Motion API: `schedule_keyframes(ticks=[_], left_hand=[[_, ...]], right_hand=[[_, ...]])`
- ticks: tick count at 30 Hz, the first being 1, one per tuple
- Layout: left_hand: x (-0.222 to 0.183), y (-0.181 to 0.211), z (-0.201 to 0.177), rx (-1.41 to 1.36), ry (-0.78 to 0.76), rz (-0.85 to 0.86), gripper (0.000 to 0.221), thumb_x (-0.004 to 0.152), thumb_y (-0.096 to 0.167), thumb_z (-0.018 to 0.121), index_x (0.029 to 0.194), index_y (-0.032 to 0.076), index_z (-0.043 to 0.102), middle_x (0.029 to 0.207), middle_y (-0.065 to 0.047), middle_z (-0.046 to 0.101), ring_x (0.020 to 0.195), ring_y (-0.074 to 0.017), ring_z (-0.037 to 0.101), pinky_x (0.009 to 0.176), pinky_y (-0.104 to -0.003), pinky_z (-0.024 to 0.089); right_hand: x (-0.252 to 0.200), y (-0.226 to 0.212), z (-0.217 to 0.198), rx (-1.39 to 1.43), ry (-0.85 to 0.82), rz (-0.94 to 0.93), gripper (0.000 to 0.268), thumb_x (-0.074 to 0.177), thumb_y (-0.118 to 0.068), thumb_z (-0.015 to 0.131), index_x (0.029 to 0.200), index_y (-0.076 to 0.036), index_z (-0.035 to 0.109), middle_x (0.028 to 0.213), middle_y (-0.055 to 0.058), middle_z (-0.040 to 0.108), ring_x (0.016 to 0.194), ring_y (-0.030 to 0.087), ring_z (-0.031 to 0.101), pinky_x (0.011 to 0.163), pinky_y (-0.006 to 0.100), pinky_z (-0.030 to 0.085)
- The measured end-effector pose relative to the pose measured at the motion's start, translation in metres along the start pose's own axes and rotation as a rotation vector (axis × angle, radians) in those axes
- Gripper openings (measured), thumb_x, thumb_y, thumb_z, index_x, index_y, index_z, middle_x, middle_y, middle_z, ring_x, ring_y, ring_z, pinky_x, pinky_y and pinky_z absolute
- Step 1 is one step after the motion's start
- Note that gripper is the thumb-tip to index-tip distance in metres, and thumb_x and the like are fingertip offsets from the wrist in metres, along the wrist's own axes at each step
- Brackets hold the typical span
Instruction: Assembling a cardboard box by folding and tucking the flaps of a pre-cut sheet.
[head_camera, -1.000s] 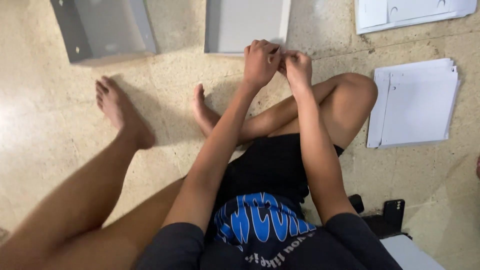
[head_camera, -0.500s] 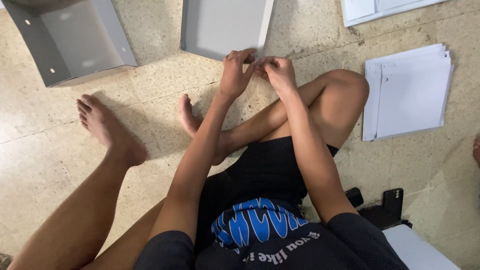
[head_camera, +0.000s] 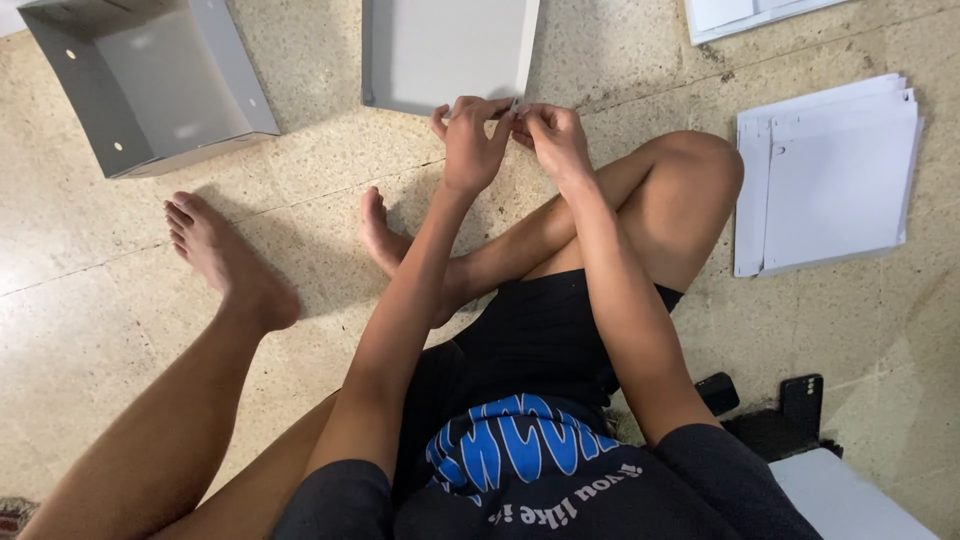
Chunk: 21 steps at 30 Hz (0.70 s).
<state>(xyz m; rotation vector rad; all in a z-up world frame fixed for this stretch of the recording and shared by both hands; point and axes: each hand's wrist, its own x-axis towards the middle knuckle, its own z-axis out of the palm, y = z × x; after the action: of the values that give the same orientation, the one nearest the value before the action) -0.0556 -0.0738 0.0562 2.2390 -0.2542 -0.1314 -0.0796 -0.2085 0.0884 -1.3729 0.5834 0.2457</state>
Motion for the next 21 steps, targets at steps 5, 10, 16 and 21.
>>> schedule_keyframes(ticks=[5,10,16,21], left_hand=[[0.002,0.005,-0.007,-0.051,-0.019,-0.008,0.022,0.094,0.032,0.063,0.105,0.020,0.078,0.090,0.005,0.078,0.103,-0.0196,0.062,0.100,-0.047,0.021],[0.008,0.021,-0.025,-0.111,-0.087,-0.028,0.018,0.090,0.027,0.064,0.096,0.021,0.080,0.088,0.004,0.082,0.086,-0.0142,0.076,0.091,-0.040,0.024],[0.013,0.011,-0.023,-0.113,-0.182,-0.083,0.020,0.089,0.028,0.065,0.099,0.021,0.081,0.092,0.006,0.082,0.090,-0.0123,0.074,0.090,-0.036,0.027],[0.014,-0.001,-0.012,-0.091,-0.126,-0.080,0.017,0.089,0.019,0.067,0.095,0.024,0.082,0.092,0.009,0.081,0.088,-0.0131,0.074,0.090,-0.037,0.028]], right_hand=[[-0.006,-0.010,0.004,-0.074,0.054,0.015,0.020,0.095,-0.023,0.067,0.083,-0.008,0.074,0.079,0.001,0.073,0.078,0.009,0.072,0.082,0.022,0.065],[-0.003,-0.007,0.002,-0.151,0.054,-0.002,0.019,0.096,-0.020,0.064,0.084,-0.009,0.075,0.084,0.001,0.076,0.080,0.009,0.073,0.082,0.022,0.064],[-0.003,-0.005,0.003,-0.130,0.053,-0.021,0.017,0.098,-0.015,0.063,0.087,-0.008,0.073,0.084,0.003,0.074,0.078,0.010,0.072,0.081,0.023,0.065],[0.000,-0.001,0.002,-0.192,0.077,-0.029,0.015,0.098,-0.011,0.060,0.090,-0.007,0.072,0.085,0.004,0.076,0.082,0.011,0.075,0.081,0.023,0.065]])
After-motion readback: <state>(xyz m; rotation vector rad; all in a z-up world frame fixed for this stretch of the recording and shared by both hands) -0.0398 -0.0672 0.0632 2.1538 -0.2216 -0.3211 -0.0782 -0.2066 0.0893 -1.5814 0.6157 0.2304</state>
